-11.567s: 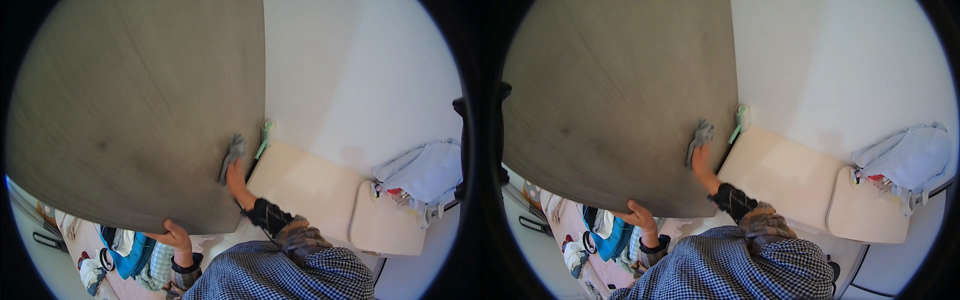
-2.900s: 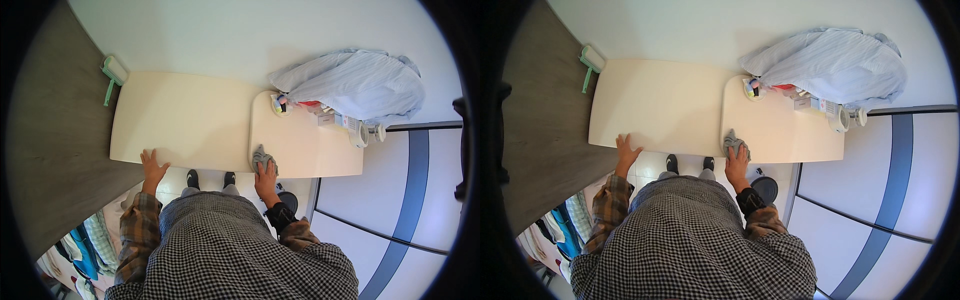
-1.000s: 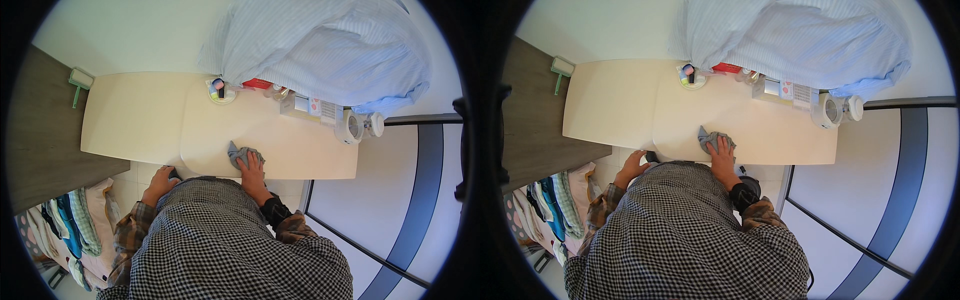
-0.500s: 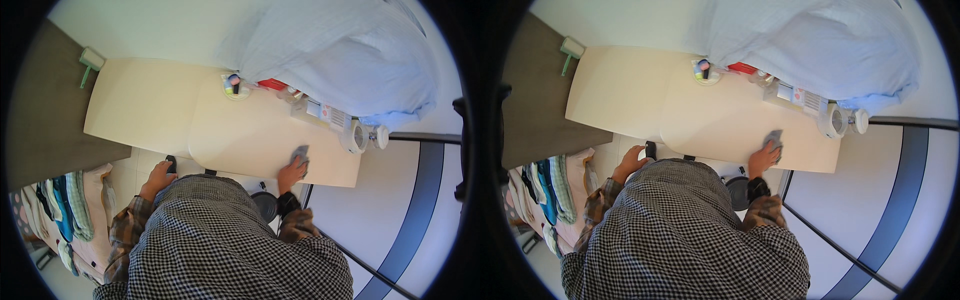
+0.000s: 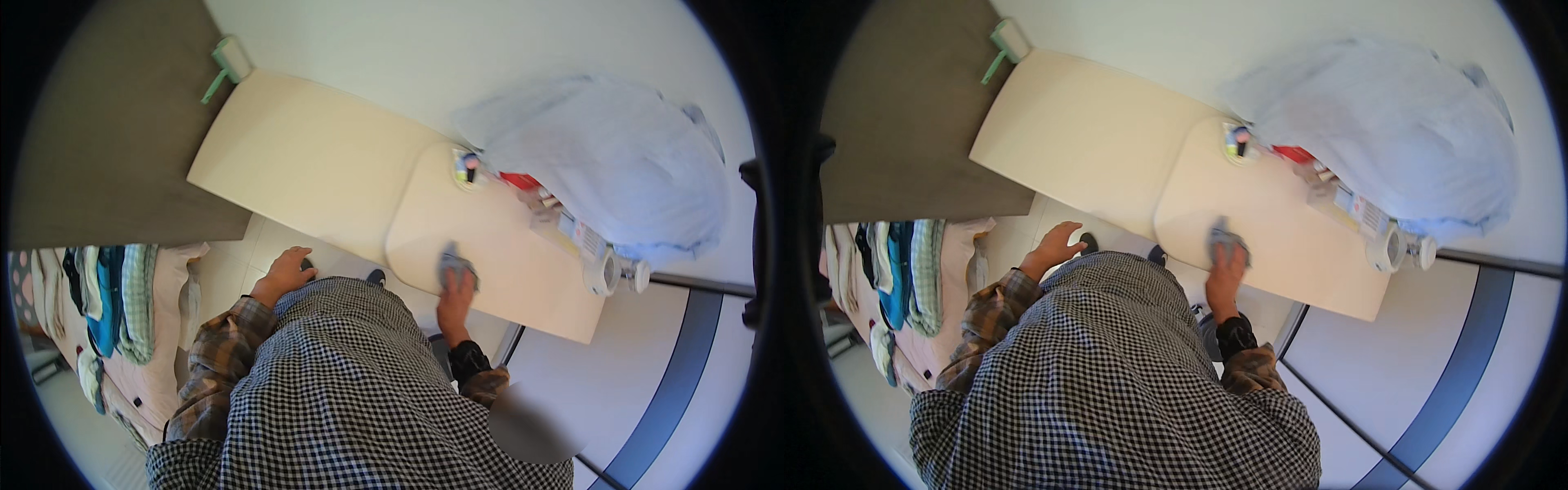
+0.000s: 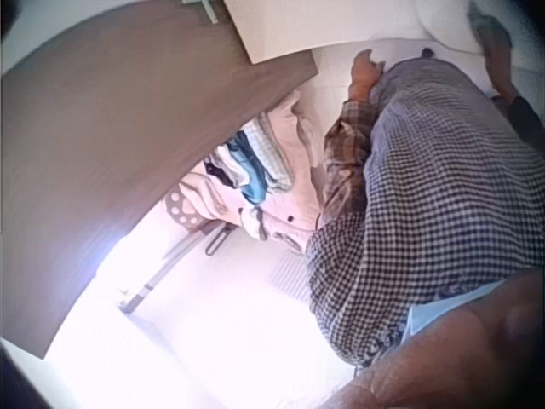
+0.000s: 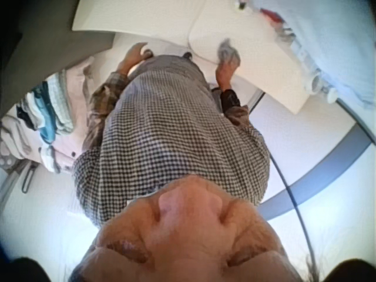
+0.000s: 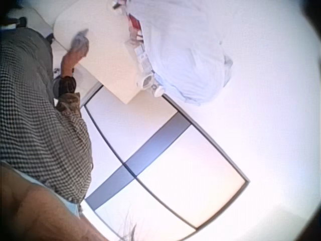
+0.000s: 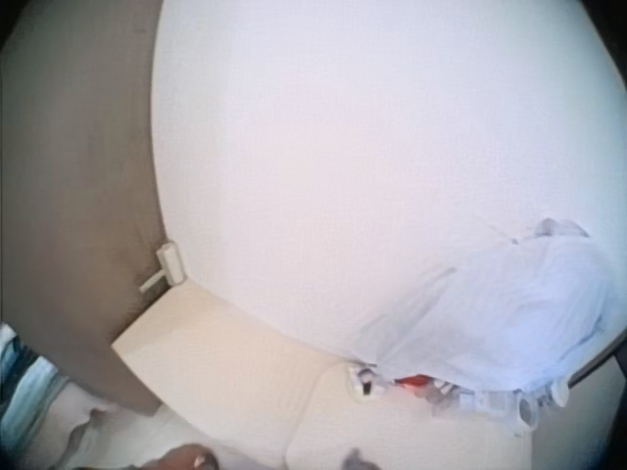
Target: The person wipes the exterior of a white wardrobe with a gray cloth, then moves to wipe a gray wardrobe and a nearby white desk. The person uses a cloth to wipe the surfaces in a systematic manner.
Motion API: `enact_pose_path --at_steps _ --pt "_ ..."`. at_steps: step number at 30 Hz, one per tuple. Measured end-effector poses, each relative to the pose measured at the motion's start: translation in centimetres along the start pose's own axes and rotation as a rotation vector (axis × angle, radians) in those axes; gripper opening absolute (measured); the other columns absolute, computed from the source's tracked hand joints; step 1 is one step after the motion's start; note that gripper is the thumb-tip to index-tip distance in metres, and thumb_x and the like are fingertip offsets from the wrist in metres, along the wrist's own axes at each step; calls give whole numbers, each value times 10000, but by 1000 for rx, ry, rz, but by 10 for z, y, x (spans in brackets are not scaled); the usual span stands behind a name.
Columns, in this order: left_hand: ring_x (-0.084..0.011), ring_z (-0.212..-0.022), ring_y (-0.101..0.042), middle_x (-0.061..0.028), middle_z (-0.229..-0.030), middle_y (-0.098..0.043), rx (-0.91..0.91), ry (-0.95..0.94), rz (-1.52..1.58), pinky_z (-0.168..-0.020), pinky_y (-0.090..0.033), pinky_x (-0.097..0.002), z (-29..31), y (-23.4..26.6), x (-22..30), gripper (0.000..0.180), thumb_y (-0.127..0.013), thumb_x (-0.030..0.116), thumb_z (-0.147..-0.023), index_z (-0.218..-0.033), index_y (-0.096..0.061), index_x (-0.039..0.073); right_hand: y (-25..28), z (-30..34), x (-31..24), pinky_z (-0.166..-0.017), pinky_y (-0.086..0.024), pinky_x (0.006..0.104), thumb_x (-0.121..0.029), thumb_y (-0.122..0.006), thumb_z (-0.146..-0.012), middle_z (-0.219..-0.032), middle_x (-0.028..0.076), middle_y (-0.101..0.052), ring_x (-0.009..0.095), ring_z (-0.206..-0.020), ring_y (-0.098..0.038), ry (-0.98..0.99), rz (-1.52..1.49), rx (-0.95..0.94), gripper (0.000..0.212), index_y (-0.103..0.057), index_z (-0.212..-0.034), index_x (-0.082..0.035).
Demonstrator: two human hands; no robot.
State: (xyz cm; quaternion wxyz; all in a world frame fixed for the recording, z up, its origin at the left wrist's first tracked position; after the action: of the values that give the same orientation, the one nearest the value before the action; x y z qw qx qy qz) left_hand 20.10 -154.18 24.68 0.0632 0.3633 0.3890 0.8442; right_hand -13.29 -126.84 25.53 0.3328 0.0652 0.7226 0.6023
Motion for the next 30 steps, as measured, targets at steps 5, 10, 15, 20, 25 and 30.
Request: enact_pose_path --at_steps 5,10,15,20,25,30 --pt "-377 -1306 -531 -220 -1387 -580 -40 173 16 -1105 -435 -450 37 7 -103 648 -726 400 -863 -1374 -575 30 -43 -19 -38 -1165 -215 642 16 -584 -808 -1559 327 -309 547 -1439 -263 -192 222 -20 673 -492 -1464 -104" --pt "-372 -1292 -548 -211 -1386 -590 -56 232 71 -1097 -445 -438 60 13 -145 669 -730 403 -855 -1389 -565 35 -104 -56 -167 -1172 -214 628 23 -589 -776 -1584 283 -301 492 -1474 -255 330 149 -140 709 -491 -1465 -115" --pt "-366 -1279 -561 -205 -1361 -612 34 286 153 -1086 -458 -432 82 29 -175 652 -731 397 -851 -1373 -580 38 -138 -87 -229 -1171 -235 612 41 -602 -762 -1603 265 -272 474 -1479 -259 382 90 -272 733 -492 -1469 -118" --pt "-372 -1250 -580 -209 -1325 -633 87 402 191 -1065 -476 -439 113 25 -210 637 -740 397 -844 -1349 -597 35 -163 -109 -301 -1163 -250 629 59 -572 -798 -1607 279 -259 469 -1492 -236 634 45 -463 725 -470 -1493 -120" --pt "-379 -1212 -604 -226 -1287 -648 182 485 283 -1041 -493 -445 141 2 -217 632 -752 393 -839 -1337 -604 34 -215 -144 -406 -1164 -198 680 46 -556 -845 -1628 262 -226 454 -1517 -186 796 43 -538 685 -460 -1500 -132" --pt "-394 -1195 -612 -231 -1260 -660 255 587 363 -1027 -498 -457 177 -35 -203 625 -760 394 -838 -1328 -607 39 -265 -179 -498 -1143 -169 730 23 -542 -891 -1649 243 -197 440 -1530 -161 953 41 -627 661 -453 -1515 -174"
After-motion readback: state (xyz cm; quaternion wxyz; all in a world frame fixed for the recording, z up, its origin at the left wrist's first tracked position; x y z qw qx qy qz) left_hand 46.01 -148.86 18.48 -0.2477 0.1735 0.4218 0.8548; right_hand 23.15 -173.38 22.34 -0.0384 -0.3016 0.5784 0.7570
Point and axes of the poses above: each hand's wrist, its own z-axis away from the middle knuckle, its own y-axis out of the back of the hand, x = y × z, the point moved 6 cm from there along -z, towards the middle knuckle
